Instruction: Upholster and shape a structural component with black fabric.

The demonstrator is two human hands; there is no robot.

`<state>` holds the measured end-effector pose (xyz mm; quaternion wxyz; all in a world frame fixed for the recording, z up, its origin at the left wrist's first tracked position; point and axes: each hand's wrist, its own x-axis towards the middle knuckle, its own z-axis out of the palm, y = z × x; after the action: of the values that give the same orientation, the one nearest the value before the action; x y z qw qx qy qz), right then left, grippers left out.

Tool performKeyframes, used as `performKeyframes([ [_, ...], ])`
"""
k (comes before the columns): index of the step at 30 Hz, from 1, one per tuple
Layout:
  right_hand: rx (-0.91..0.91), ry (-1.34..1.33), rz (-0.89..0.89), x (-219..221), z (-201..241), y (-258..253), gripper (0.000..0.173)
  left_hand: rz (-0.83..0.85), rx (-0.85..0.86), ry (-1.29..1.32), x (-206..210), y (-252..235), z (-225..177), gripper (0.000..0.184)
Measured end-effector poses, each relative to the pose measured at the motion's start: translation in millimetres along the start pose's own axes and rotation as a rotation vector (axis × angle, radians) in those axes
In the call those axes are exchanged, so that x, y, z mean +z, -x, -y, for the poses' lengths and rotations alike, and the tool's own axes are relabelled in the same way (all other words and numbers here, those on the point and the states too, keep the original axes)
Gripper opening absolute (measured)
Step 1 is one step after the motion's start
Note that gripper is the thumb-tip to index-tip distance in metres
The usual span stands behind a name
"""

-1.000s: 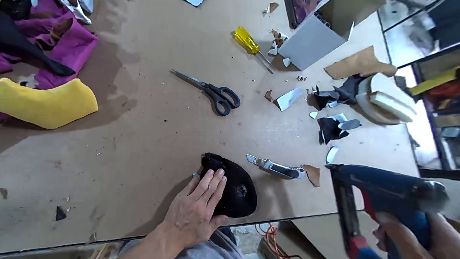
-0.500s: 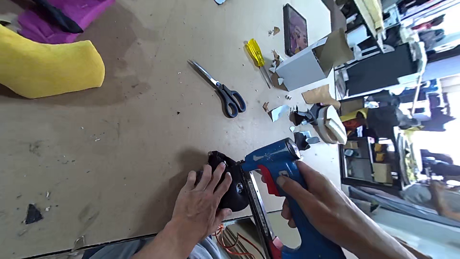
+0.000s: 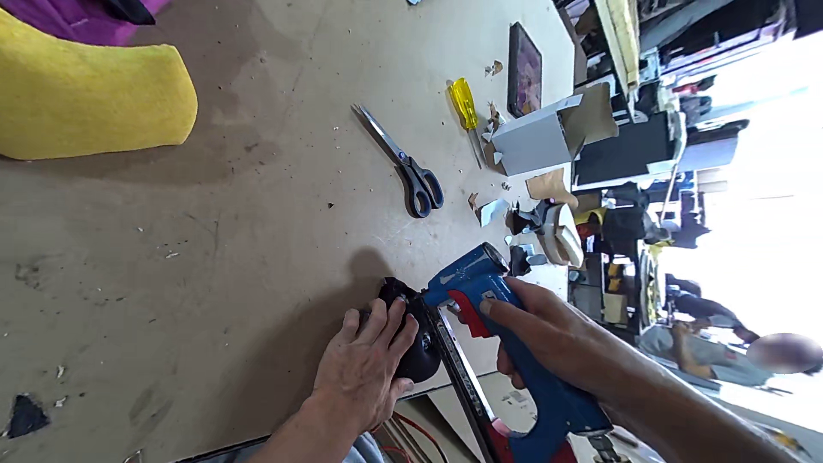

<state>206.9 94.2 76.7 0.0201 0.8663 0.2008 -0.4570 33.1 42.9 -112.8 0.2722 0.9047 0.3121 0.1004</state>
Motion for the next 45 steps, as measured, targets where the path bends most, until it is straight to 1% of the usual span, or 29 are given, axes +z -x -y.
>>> performKeyframes([
  [5,0.006,-0.003,0.003,-1.2,4.5,2.0,0.02,-0.007,0.005,-0.007,-2.5,-1.0,0.7,0.084],
  [9,0.011,-0.003,0.01,2.0,1.4,0.5,0.02,0.02,-0.005,0.019,-2.6,-1.1,0.5,0.087],
  [12,-0.002,-0.001,0.015,1.2,-2.5,-0.7,0.021,-0.015,-0.003,0.006,0.1,0.0,0.5,0.085],
  [15,0.005,0.019,0.005,3.3,-1.9,-0.6,0.02,0.033,-0.011,0.041,-2.9,-1.2,-0.9,0.084],
  [19,0.0,0.074,-0.012,8.6,-0.5,0.2,0.019,-0.021,-0.026,0.014,1.3,-0.4,-2.4,0.083],
  [21,0.03,0.112,-0.013,9.1,5.6,-0.2,0.018,-0.02,-0.025,0.005,0.9,-1.0,-2.1,0.083],
  [25,0.086,0.166,0.003,7.6,18.2,-3.7,0.017,0.056,-0.029,0.035,-4.0,-1.3,-2.7,0.083],
  [31,0.154,0.236,0.072,-1.6,34.4,-17.1,0.022,0.071,-0.038,0.04,-4.8,0.3,-4.8,0.086],
  [36,0.197,0.23,0.065,-0.5,43.8,-24.1,0.024,0.029,-0.036,0.01,-3.2,-0.2,-4.3,0.088],
  [41,0.208,0.186,0.085,-0.9,46.3,-27.4,0.022,0.015,-0.036,0.001,-1.9,0.1,-3.5,0.087],
  [45,0.198,0.157,0.093,2.2,45.0,-26.5,0.02,-0.036,-0.038,0.003,1.3,1.2,-2.0,0.086],
])
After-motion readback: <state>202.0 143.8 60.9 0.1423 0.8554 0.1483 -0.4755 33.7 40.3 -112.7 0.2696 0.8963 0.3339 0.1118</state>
